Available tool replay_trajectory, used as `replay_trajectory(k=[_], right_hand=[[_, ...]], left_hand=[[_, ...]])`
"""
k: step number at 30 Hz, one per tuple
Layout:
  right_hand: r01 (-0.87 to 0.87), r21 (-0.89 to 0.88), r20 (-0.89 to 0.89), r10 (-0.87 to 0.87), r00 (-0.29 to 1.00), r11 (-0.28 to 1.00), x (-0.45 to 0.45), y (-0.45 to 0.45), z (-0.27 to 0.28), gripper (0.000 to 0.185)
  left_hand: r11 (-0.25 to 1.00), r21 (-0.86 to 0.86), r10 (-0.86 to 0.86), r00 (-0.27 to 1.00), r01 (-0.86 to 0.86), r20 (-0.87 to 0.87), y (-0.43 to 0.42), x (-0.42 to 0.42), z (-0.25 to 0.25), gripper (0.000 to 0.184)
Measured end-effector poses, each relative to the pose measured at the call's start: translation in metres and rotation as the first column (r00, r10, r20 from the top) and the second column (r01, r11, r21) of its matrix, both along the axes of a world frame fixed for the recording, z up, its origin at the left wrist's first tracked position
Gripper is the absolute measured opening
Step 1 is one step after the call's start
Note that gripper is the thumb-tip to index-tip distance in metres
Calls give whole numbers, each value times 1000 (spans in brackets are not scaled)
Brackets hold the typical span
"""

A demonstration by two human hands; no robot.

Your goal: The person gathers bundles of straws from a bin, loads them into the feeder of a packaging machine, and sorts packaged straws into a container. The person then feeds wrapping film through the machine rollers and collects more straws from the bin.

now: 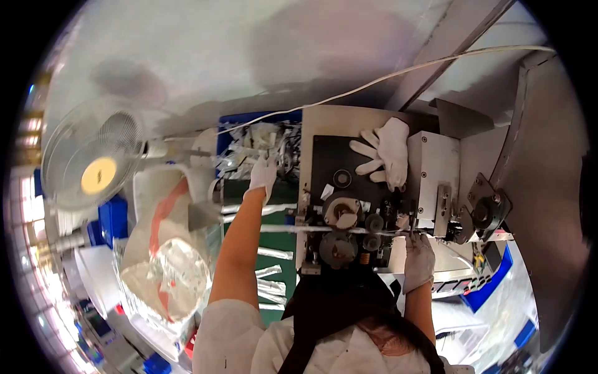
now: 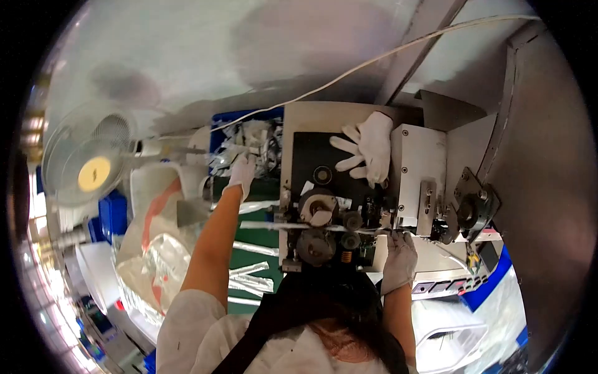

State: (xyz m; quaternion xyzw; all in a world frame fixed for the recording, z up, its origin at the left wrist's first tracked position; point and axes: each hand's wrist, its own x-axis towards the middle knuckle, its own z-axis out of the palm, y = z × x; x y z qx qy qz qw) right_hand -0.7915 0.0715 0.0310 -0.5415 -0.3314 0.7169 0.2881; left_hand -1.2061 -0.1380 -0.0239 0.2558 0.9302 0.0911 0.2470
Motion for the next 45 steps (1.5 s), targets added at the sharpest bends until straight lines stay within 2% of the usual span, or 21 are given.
replay_trajectory(k=[2,3,4,6,10,12,14,17,19,22,24,25,27,28,29,31,35,37,40,42,45], right_hand=[[-613,225,641,358,679,758,-2,-3,9,45],[-823,110,846,382,372,557,-9,-3,20,47],[-810,91,850,379,367,580,-18,-6,36,47],[194,-184,6,-197,980,963,-32,-12,51,36],[53,-181,451,35,892,982,-61,-1,65,31],[-323,-47,550,294,781,945,-70,-3,79,28],[245,-128,450,-163,878,961,-66,-14,67,21],[-134,184,530,17,848,974,-35,-26,32,17],[265,-132,465,-176,868,955,-58,-11,47,13],[-66,-122,647,130,751,990,-54,-3,46,17],[-145,-260,702,290,650,955,-47,6,31,24],[204,-75,619,-115,777,976,-39,-1,6,22],[-494,-135,842,362,400,859,-37,8,18,18],[-794,-346,874,479,-80,499,-43,15,42,15],[-790,-331,879,474,-59,515,-42,14,39,15],[-348,-176,717,362,596,921,-39,9,19,18],[-24,-177,683,140,717,984,-37,8,-27,27],[-668,-2,862,340,375,744,-22,0,-49,19],[-859,-312,935,290,-202,407,-45,-5,18,21],[-209,-186,836,266,480,960,-41,3,-40,25],[-621,-185,958,281,59,762,-35,4,-42,29]], left_hand=[[502,-618,-716,692,605,95,17,-34,-54,41],[875,-346,-350,936,339,32,22,-41,-76,40],[907,-311,-300,954,283,-7,30,-41,-91,40],[959,-223,-195,978,173,-78,48,-41,-121,43],[895,-205,362,914,-395,-183,95,-24,-54,41],[894,-420,-225,966,153,-125,50,-85,-156,36],[936,-323,-162,986,141,-39,55,-89,-158,32],[863,-416,-330,943,286,-36,81,-102,-161,35],[745,-521,-471,882,416,31,65,-131,-205,39],[848,-240,-495,868,473,-39,59,-149,-217,50],[946,-261,-180,981,192,68,41,-130,-208,74],[934,-309,-158,983,181,97,65,-88,-101,59],[969,-119,-207,975,215,79,55,-56,-24,51],[980,97,-181,982,176,47,45,-36,4,47],[940,313,-152,988,138,21,35,-18,26,45],[885,443,-150,989,141,-15,11,14,56,35],[666,579,-523,848,470,-86,-36,78,91,14],[631,511,-592,788,584,-171,-40,106,108,25],[570,307,-685,647,762,-335,-50,120,98,35],[631,211,-668,662,746,-341,-52,127,94,37],[745,-56,-652,709,664,-271,-49,134,99,37]])
